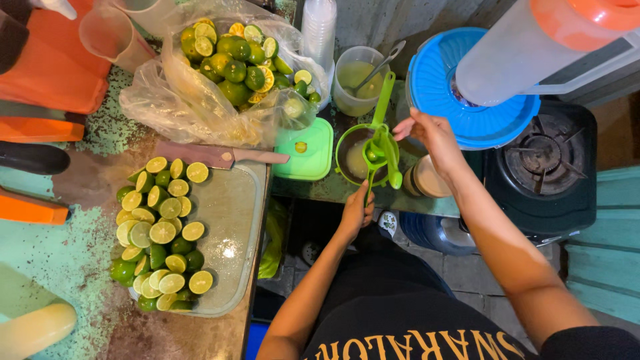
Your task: The person repeatedly picks up halved limes from a tray and squeezes them using a green manual citrus press over a small bowl. The juice collects in the bowl while the spent lime halves are discarded into a plastic bag. The process continues throughout the clip.
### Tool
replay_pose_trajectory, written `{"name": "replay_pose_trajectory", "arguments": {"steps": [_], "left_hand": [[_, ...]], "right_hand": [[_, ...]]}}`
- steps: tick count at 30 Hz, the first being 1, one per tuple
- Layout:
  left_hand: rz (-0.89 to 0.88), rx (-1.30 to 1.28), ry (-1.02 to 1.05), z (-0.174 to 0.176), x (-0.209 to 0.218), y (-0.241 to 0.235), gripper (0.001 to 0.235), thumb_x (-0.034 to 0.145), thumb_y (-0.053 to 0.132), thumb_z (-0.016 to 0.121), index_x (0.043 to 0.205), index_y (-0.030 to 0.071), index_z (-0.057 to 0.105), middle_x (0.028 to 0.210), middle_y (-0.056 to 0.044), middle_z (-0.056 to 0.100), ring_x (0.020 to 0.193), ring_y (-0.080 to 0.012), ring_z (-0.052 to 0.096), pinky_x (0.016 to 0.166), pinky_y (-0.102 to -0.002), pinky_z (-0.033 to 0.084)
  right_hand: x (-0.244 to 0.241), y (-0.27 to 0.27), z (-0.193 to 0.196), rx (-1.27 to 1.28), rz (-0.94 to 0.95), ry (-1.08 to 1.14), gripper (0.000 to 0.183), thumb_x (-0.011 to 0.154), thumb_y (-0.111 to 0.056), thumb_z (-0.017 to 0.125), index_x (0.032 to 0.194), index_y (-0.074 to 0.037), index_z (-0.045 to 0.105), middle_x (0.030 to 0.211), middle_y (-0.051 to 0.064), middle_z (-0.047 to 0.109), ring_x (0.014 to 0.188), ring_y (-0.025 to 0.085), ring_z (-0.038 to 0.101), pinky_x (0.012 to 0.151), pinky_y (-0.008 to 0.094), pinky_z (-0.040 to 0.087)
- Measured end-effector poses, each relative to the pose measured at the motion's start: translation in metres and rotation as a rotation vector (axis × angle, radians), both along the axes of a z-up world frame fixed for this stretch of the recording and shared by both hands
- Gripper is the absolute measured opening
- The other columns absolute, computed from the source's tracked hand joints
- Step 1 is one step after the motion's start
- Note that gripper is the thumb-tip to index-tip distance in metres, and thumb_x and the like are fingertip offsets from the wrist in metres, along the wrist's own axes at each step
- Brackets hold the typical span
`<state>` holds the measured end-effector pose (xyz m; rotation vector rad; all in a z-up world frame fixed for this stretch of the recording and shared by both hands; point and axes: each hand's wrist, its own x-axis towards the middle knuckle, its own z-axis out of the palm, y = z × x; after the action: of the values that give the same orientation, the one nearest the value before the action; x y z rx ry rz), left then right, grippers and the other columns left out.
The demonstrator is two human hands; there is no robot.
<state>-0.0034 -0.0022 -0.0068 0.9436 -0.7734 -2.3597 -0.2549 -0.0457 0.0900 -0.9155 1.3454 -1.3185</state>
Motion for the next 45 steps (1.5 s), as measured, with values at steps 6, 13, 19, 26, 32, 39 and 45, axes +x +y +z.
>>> {"name": "replay_pose_trajectory", "arguments": {"steps": [6,13,19,26,32,39,45], "left_hand": [[0.065,-0.07,-0.07,-0.013,-0.004,0.001,0.049,0.104,0.057,0.046,0.077,0.015,0.045,0.051,0.006,0.033,0.036,-0.0061,0.026,0.034,-0.025,0.019],[0.079,-0.275,-0.152,-0.021,-0.021,0.013,0.046,0.108,0.047,0.046,0.076,0.013,0.049,0.056,0.005,0.042,0.043,-0.0067,0.038,0.04,-0.026,0.028],[0.108,-0.302,-0.2,-0.033,-0.028,0.016,0.052,0.109,0.05,0.042,0.073,0.012,0.046,0.053,0.003,0.039,0.04,-0.0075,0.037,0.037,-0.026,0.026],[0.109,-0.003,-0.142,-0.043,-0.036,0.02,0.055,0.102,0.063,0.042,0.076,0.015,0.048,0.051,0.005,0.037,0.037,-0.0086,0.032,0.036,-0.026,0.023],[0.023,-0.222,-0.304,-0.027,-0.03,0.02,0.054,0.094,0.066,0.054,0.091,0.012,0.052,0.062,0.005,0.05,0.052,-0.0119,0.05,0.046,-0.029,0.041],[-0.089,-0.461,-0.448,0.0,-0.012,0.024,0.053,0.077,0.043,0.084,0.101,-0.004,0.076,0.086,-0.007,0.077,0.076,-0.0122,0.071,0.069,-0.023,0.054],[0.074,-0.266,-0.163,-0.004,-0.013,0.024,0.037,0.082,0.019,0.084,0.11,-0.003,0.074,0.094,-0.007,0.076,0.079,-0.0076,0.069,0.072,-0.022,0.054]], "right_hand": [[0.01,0.004,-0.006,0.752,0.013,-0.458,0.051,0.086,-0.049,0.075,0.116,-0.01,0.061,0.109,0.011,0.057,0.104,0.026,0.058,0.098,0.05,0.05],[0.032,0.004,-0.029,0.91,0.431,-0.804,0.073,0.063,-0.028,0.056,0.125,0.011,0.058,0.137,0.03,0.06,0.118,0.04,0.063,0.099,0.046,0.049],[0.04,0.004,-0.087,0.789,0.207,-0.69,0.067,0.059,-0.021,0.049,0.117,0.01,0.062,0.111,0.026,0.069,0.105,0.041,0.072,0.065,0.031,0.049],[0.046,0.012,-0.141,0.768,0.047,-0.403,0.042,0.062,-0.016,0.049,0.098,0.001,0.063,0.09,0.016,0.067,0.078,0.031,0.07,0.06,0.032,0.049],[0.058,0.016,-0.158,0.634,-0.087,-0.45,0.023,0.061,-0.008,0.049,0.082,-0.001,0.052,0.081,0.013,0.063,0.071,0.031,0.062,0.069,0.043,0.058],[0.057,0.02,-0.151,0.711,-0.02,-0.279,0.026,0.063,-0.01,0.048,0.086,-0.002,0.057,0.074,0.012,0.056,0.066,0.029,0.058,0.066,0.041,0.051],[0.062,0.018,-0.165,0.554,-0.077,-0.243,0.017,0.067,-0.01,0.053,0.08,-0.001,0.054,0.071,0.01,0.052,0.057,0.023,0.051,0.056,0.037,0.048]]}}
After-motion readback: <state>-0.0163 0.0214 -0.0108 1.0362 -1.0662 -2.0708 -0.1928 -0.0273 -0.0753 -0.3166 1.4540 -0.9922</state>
